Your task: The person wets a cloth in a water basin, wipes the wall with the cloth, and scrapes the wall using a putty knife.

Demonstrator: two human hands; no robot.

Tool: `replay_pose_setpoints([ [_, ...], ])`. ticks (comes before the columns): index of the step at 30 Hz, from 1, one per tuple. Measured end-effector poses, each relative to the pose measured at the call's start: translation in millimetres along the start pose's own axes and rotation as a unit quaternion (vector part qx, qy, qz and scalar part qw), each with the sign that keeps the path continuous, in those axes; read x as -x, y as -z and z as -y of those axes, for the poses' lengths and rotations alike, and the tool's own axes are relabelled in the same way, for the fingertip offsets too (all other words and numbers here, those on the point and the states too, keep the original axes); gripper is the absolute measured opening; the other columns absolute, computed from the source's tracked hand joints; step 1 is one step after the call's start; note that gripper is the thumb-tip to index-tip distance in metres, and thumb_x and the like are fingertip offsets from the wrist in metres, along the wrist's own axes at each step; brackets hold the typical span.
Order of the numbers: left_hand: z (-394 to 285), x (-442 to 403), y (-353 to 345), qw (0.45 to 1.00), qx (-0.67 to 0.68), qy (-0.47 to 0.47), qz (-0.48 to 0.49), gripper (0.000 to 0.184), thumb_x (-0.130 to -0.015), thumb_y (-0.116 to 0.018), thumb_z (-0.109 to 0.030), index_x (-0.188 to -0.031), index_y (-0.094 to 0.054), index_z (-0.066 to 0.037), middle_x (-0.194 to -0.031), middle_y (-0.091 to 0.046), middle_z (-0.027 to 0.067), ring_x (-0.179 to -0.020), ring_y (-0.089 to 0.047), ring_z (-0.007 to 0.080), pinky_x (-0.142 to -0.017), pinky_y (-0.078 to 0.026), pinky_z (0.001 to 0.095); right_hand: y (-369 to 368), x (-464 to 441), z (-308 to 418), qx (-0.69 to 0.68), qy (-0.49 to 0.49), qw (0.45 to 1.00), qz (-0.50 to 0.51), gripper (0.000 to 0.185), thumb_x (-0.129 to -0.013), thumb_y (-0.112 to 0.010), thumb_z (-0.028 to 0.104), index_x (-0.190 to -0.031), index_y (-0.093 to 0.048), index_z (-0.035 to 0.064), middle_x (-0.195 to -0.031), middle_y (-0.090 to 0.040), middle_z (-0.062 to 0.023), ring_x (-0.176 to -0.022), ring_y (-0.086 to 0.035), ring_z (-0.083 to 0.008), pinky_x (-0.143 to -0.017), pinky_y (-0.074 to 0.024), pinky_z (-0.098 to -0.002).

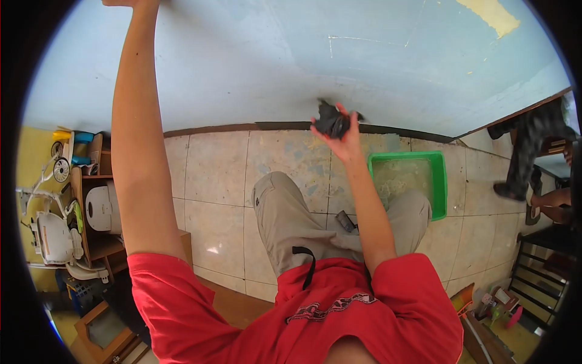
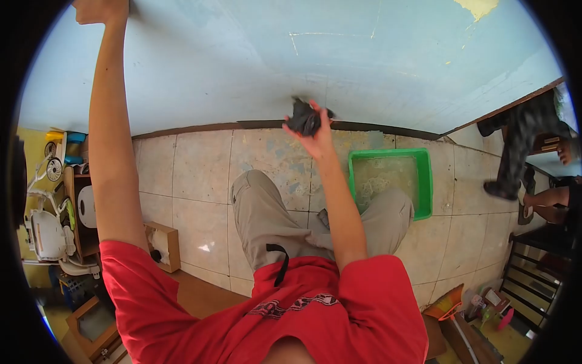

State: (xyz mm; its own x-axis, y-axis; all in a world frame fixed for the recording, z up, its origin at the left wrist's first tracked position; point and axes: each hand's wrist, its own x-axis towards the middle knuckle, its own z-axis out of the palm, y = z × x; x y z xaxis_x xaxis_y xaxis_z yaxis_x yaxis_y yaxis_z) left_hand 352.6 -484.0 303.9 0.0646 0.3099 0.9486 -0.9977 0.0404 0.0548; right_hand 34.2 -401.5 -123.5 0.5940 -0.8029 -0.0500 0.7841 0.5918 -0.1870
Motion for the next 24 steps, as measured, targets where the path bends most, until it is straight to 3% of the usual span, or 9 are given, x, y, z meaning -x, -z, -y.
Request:
replay_pose_setpoints([
  [2,0,-1,0,1.000,0.007,0.007,0.006,0.022,-0.098,-0.048,-0.023,-0.094,-0.055,-0.002,-0.066,-0.058,0.0170,-0.057,-0.057,0.0326,-0.056,-0.044,0.0433,4,-45,-1,0.081,0.013,0.994,-0.076,0.055,-0.090,-0.064,0.050,-0.125,-0.055,0.0089,-0.115,-0.060,-0.0094,-0.100,-0.060,-0.0280,-0.083,-0.0518,-0.0530],
  [6,0,-2,1,0.998,0.013,0.056,0.030,0.021,-0.097,-0.050,-0.021,-0.090,-0.053,-0.002,-0.064,-0.056,0.0167,-0.056,-0.056,0.0350,-0.055,-0.042,0.0451,-41,-72,-2,0.173,-0.036,0.982,-0.071,0.028,-0.085,-0.072,0.026,-0.107,-0.061,0.0135,-0.099,-0.065,-0.0056,-0.080,-0.062,-0.0235,-0.065,-0.0511,-0.0414],
  [7,1,0,1,0.999,0.005,0.039,0.017,0.021,-0.097,-0.050,-0.021,-0.090,-0.052,-0.002,-0.064,-0.056,0.0169,-0.056,-0.056,0.0351,-0.054,-0.042,0.0455,-57,-77,-11,0.461,0.144,0.875,-0.030,0.025,-0.080,-0.072,0.018,-0.103,-0.061,0.0144,-0.098,-0.064,-0.0060,-0.078,-0.061,-0.0254,-0.063,-0.0500,-0.0401],
  [8,5,-1,-2,1.000,-0.001,0.020,0.002,0.021,-0.097,-0.050,-0.021,-0.090,-0.052,-0.002,-0.063,-0.056,0.0171,-0.056,-0.056,0.0353,-0.054,-0.041,0.0460,-83,-83,-20,0.685,0.315,0.656,0.016,0.026,-0.076,-0.071,0.009,-0.099,-0.061,0.0154,-0.097,-0.063,-0.0064,-0.075,-0.060,-0.0274,-0.061,-0.0488,-0.0388],
  [9,6,-3,0,1.000,0.000,0.014,-0.004,0.021,-0.097,-0.050,-0.021,-0.090,-0.052,-0.002,-0.063,-0.056,0.0171,-0.056,-0.056,0.0353,-0.054,-0.041,0.0460,-131,-77,-25,0.754,0.450,0.478,0.016,0.035,-0.065,-0.072,0.002,-0.095,-0.061,0.0134,-0.093,-0.060,-0.0082,-0.074,-0.059,-0.0301,-0.062,-0.0481,-0.0386],
  [11,2,-4,1,0.999,0.011,0.035,0.012,0.021,-0.097,-0.050,-0.022,-0.091,-0.053,-0.002,-0.063,-0.056,0.0172,-0.055,-0.055,0.0353,-0.054,-0.041,0.0469,-209,-88,-16,0.811,0.531,0.236,0.068,0.025,-0.067,-0.072,0.012,-0.089,-0.061,0.0153,-0.097,-0.057,-0.0044,-0.083,-0.054,-0.0276,-0.068,-0.0440,-0.0383],
  [14,-2,-5,4,0.998,0.005,0.053,0.020,0.021,-0.096,-0.051,-0.022,-0.096,-0.054,-0.002,-0.063,-0.057,0.0172,-0.055,-0.056,0.0358,-0.055,-0.042,0.0473,-322,-128,9,0.696,0.699,0.108,0.124,0.013,-0.074,-0.066,0.019,-0.086,-0.060,0.0198,-0.093,-0.054,-0.0014,-0.084,-0.051,-0.0240,-0.067,-0.0395,-0.0366],
  [17,31,-4,-9,0.997,-0.071,0.017,0.040,0.033,-0.089,-0.051,-0.030,-0.083,-0.053,0.002,-0.060,-0.063,0.0124,-0.057,-0.061,0.0360,-0.056,-0.048,0.0446,-340,-155,17,0.681,0.718,-0.026,0.144,0.012,-0.077,-0.064,0.027,-0.086,-0.058,0.0216,-0.091,-0.052,0.0007,-0.085,-0.051,-0.0224,-0.068,-0.0392,-0.0370],
  [24,21,-4,-2,0.999,-0.025,0.016,0.044,0.034,-0.090,-0.053,-0.032,-0.086,-0.054,0.002,-0.060,-0.062,0.0076,-0.054,-0.060,0.0319,-0.051,-0.045,0.0411,-101,-111,16,0.831,0.449,-0.173,0.280,0.015,-0.085,-0.061,0.027,-0.097,-0.060,0.0180,-0.103,-0.052,0.0008,-0.096,-0.050,-0.0186,-0.076,-0.0418,-0.0350],
])
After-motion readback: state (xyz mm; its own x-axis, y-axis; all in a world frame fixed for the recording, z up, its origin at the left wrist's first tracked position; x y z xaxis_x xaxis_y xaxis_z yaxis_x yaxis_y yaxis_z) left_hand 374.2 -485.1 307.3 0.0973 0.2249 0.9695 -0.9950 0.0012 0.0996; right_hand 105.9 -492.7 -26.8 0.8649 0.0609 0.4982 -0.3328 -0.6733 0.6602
